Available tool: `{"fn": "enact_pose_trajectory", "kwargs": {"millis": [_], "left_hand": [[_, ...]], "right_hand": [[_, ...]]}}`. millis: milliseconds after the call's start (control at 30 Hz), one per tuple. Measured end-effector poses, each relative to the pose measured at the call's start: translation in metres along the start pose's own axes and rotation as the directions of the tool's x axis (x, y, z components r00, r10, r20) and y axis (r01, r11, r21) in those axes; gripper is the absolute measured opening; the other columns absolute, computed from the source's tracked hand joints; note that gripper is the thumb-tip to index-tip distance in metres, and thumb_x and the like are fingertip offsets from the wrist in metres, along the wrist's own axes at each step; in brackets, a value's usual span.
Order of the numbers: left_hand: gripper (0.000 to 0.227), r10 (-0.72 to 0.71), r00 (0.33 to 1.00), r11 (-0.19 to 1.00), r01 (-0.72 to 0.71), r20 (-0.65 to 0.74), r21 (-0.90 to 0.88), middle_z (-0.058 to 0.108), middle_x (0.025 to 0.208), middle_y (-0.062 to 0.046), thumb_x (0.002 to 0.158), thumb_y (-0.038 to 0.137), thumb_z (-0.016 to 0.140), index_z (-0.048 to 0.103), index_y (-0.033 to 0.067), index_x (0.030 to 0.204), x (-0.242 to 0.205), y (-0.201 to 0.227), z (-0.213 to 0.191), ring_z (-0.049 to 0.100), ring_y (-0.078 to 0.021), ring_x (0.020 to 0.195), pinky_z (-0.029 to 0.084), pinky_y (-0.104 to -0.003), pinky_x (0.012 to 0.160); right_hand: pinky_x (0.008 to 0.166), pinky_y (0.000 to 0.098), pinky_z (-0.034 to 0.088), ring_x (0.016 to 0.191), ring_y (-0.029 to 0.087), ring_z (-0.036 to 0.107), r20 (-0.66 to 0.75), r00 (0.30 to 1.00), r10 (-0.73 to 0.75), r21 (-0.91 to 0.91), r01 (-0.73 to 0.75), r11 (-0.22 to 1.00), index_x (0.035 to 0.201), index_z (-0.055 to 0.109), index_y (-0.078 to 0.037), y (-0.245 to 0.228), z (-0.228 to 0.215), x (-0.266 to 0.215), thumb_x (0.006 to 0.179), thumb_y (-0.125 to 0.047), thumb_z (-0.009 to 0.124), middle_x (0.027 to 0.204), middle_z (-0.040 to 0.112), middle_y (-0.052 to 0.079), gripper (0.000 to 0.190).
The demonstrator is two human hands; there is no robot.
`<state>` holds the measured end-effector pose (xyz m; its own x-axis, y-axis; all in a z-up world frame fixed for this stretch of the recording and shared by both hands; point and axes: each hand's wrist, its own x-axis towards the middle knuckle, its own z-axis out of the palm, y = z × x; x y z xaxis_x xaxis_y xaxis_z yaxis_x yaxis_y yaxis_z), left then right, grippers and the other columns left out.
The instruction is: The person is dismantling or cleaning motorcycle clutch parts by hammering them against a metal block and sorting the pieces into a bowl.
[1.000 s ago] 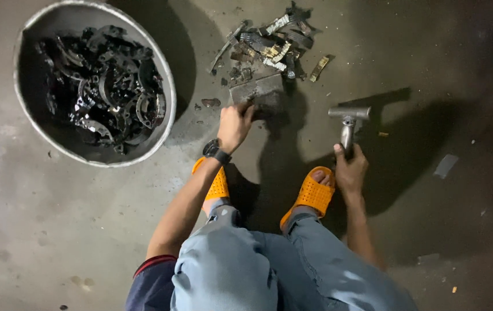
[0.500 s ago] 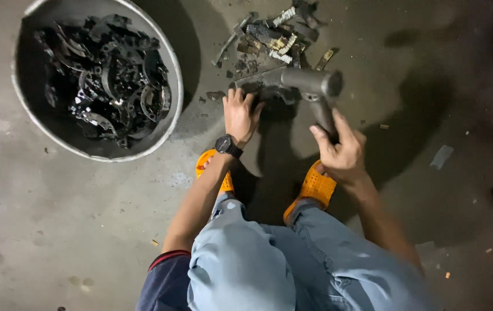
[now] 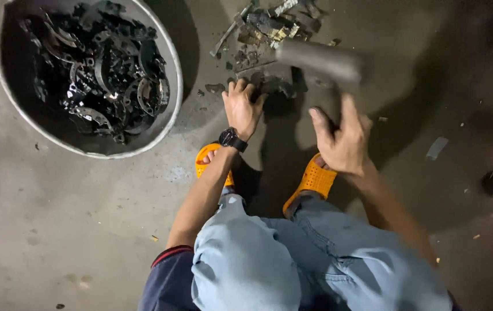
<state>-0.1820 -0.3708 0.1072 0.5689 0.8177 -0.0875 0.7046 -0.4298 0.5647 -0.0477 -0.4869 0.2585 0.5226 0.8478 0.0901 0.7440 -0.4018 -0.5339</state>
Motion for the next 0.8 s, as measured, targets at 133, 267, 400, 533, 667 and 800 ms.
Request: {"fn": "enact_pose_trajectory", "kwargs": {"millis": [133, 267, 400, 533, 667, 800], "left_hand": [[0.022, 0.004, 1.0, 1.0, -0.004, 0.009, 0.008, 0.052, 0.083, -0.003, 0.065, 0.03, 0.073, 0.059, 0.0139, 0.071, 0.007, -0.001, -0.001, 0.048, -0.024, 0.08, 0.038, -0.038, 0.067], [0.019, 0.004, 0.999, 0.999, -0.006, 0.035, 0.046, 0.056, 0.087, -0.003, 0.066, 0.03, 0.073, 0.062, 0.0153, 0.073, 0.002, 0.0, 0.003, 0.05, -0.0228, 0.083, 0.039, -0.038, 0.07], [0.025, 0.017, 1.0, 0.999, -0.016, -0.009, 0.039, 0.053, 0.083, -0.004, 0.067, 0.036, 0.071, 0.059, 0.0143, 0.072, 0.0, -0.01, 0.012, 0.048, -0.0238, 0.081, 0.038, -0.039, 0.068], [0.027, 0.044, 0.996, 0.999, -0.046, -0.076, -0.028, 0.048, 0.08, -0.003, 0.066, 0.032, 0.073, 0.055, 0.0137, 0.07, -0.002, -0.009, 0.009, 0.047, -0.0255, 0.08, 0.038, -0.04, 0.067], [0.022, 0.117, 0.988, 0.988, -0.126, -0.102, -0.086, 0.049, 0.089, -0.008, 0.073, 0.031, 0.068, 0.055, 0.0131, 0.077, -0.023, -0.018, -0.009, 0.046, -0.0308, 0.089, 0.036, -0.046, 0.078], [0.029, 0.082, 0.988, 0.954, -0.115, -0.128, -0.278, 0.05, 0.087, -0.014, 0.066, 0.025, 0.076, 0.057, 0.0088, 0.081, -0.048, -0.036, -0.071, 0.049, -0.036, 0.085, 0.037, -0.047, 0.078]], "right_hand": [[0.039, 0.0243, 0.035, 0.036, 0.025, 0.045, -0.423, 0.906, -0.017, -0.059, -0.009, 0.998, 0.05, 0.055, -0.012, 0.069, 0.104, -0.055, 0.074, -0.035, 0.082, 0.041, 0.044, 0.004, 0.043], [0.075, 0.0512, 0.047, 0.085, 0.047, 0.058, 0.557, 0.761, 0.334, -0.173, -0.287, 0.942, 0.12, 0.045, -0.001, 0.007, 0.032, 0.011, 0.089, -0.035, 0.053, 0.088, 0.06, 0.03, 0.046], [0.052, 0.0399, 0.043, 0.064, 0.04, 0.058, 0.237, 0.957, 0.17, 0.041, -0.184, 0.982, 0.095, 0.052, -0.005, -0.021, -0.02, 0.035, 0.087, -0.024, 0.065, 0.07, 0.055, 0.022, 0.024], [0.046, 0.0262, 0.043, 0.045, 0.029, 0.052, -0.383, 0.919, -0.09, 0.061, 0.123, 0.991, 0.07, 0.056, -0.007, 0.071, 0.01, -0.03, 0.083, -0.023, 0.076, 0.054, 0.052, 0.008, 0.029], [0.07, 0.0358, 0.049, 0.073, 0.033, 0.06, -0.266, 0.958, -0.103, 0.141, 0.144, 0.979, 0.084, 0.058, 0.003, 0.082, 0.012, -0.043, 0.077, -0.006, 0.079, 0.078, 0.058, 0.018, 0.023], [0.047, 0.0287, 0.035, 0.052, 0.018, 0.046, 0.006, 0.99, 0.143, 0.182, -0.142, 0.973, 0.074, 0.056, 0.001, 0.107, 0.018, -0.056, 0.088, -0.008, 0.074, 0.057, 0.05, 0.013, 0.025]]}}
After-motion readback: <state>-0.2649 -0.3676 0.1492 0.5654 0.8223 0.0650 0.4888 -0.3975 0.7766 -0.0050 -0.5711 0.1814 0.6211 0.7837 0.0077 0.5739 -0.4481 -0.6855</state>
